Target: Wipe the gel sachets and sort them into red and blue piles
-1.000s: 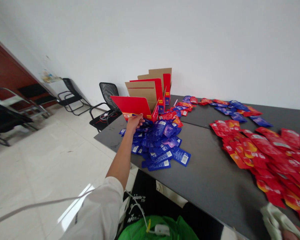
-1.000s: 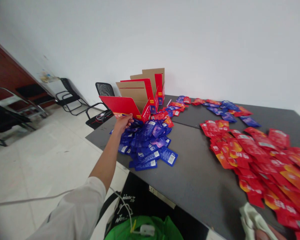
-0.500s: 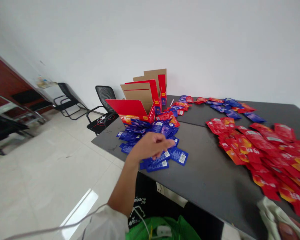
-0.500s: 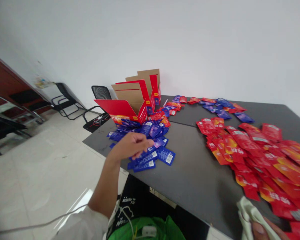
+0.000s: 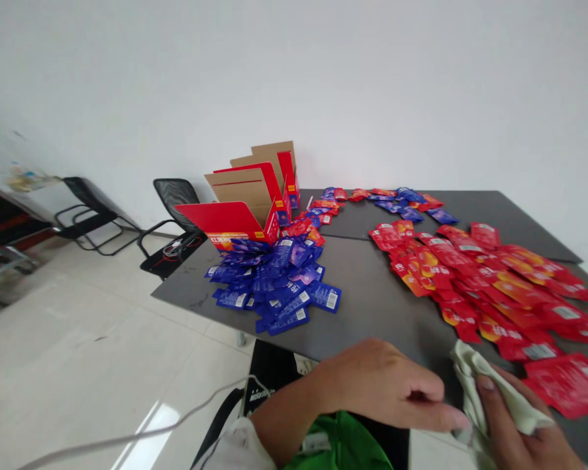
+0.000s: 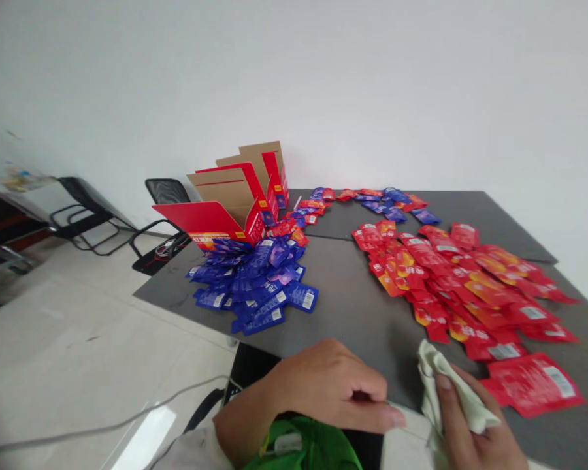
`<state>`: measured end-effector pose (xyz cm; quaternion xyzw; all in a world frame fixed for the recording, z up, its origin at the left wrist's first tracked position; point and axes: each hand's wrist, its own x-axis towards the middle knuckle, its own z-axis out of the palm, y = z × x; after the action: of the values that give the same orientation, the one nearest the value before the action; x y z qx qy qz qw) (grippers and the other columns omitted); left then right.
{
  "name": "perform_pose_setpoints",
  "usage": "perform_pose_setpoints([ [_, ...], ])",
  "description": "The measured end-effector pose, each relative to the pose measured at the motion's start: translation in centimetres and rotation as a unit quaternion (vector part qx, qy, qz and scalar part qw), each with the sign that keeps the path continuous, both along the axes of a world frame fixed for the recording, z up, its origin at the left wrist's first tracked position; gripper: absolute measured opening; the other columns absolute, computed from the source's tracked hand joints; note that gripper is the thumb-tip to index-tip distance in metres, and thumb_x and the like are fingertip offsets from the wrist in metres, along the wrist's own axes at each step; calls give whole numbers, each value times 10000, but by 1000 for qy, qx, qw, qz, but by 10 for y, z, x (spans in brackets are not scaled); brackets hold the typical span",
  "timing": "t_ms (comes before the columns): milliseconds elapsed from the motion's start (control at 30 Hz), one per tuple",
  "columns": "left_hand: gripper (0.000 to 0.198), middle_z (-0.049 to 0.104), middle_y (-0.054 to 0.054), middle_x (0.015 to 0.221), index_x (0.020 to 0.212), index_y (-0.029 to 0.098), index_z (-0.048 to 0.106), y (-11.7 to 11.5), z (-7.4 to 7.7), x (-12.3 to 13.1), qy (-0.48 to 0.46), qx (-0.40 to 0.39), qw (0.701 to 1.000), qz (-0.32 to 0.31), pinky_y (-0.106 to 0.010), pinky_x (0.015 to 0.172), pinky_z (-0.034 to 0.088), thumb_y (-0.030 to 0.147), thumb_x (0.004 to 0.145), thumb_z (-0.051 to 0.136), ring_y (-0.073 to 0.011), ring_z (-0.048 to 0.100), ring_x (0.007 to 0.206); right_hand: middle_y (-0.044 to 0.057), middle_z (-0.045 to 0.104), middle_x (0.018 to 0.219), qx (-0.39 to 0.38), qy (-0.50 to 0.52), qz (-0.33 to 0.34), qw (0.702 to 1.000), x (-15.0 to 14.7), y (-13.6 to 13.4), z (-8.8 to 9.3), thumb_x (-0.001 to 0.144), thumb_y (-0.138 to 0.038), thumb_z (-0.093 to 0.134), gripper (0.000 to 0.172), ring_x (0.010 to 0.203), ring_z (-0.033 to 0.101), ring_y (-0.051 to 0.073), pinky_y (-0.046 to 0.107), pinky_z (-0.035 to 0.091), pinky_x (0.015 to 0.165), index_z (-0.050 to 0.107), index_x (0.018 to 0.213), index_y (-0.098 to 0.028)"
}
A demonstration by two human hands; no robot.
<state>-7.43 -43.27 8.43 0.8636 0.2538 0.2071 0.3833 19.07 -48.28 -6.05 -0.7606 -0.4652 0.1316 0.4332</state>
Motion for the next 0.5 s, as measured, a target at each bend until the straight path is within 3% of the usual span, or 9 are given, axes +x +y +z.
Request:
perform_pose_setpoints([
  [100, 457, 421, 79, 609, 673, 184, 517, 7, 11, 7, -57, 9, 998, 17, -231, 572, 267, 439, 1016, 679, -53, 408, 566, 112, 801, 1087, 5, 42, -23, 999, -10, 1, 11, 791, -900, 596, 800, 1135, 722, 443, 508, 553, 941, 782, 1224, -254],
  [233, 495, 360, 76, 583, 618, 187, 437, 36, 25, 34, -129, 2, 988, 83, -235, 552, 265, 411, 998, 661, -66, 342, 557, 83, 810, 1154, 29, 59, 0, 998, -8, 6, 5, 797, -871, 623, 767, 1138, 736, 388, 440, 559, 936, 787, 1223, -255],
  [400, 491, 379, 60, 598, 626, 214, 379, 114, 29, 90, -218, 76, 954, 191, -247, 560, 283, 408, 1039, 562, -95, 389, 587, 75, 820, 1118, 36, 54, 9, 998, -3, 5, -2, 822, -857, 630, 736, 1047, 772, 338, 389, 597, 894, 800, 1211, -255],
  [500, 451, 524, 27, 671, 694, 221, 448, 175, 28, 115, -118, 166, 937, 283, -250, 629, 361, 371, 1117, 404, -129, 546, 679, 70, 825, 1112, 44, 37, 19, 998, 0, 3, -5, 832, -843, 642, 713, 1026, 786, 321, 348, 624, 832, 806, 1205, -258],
])
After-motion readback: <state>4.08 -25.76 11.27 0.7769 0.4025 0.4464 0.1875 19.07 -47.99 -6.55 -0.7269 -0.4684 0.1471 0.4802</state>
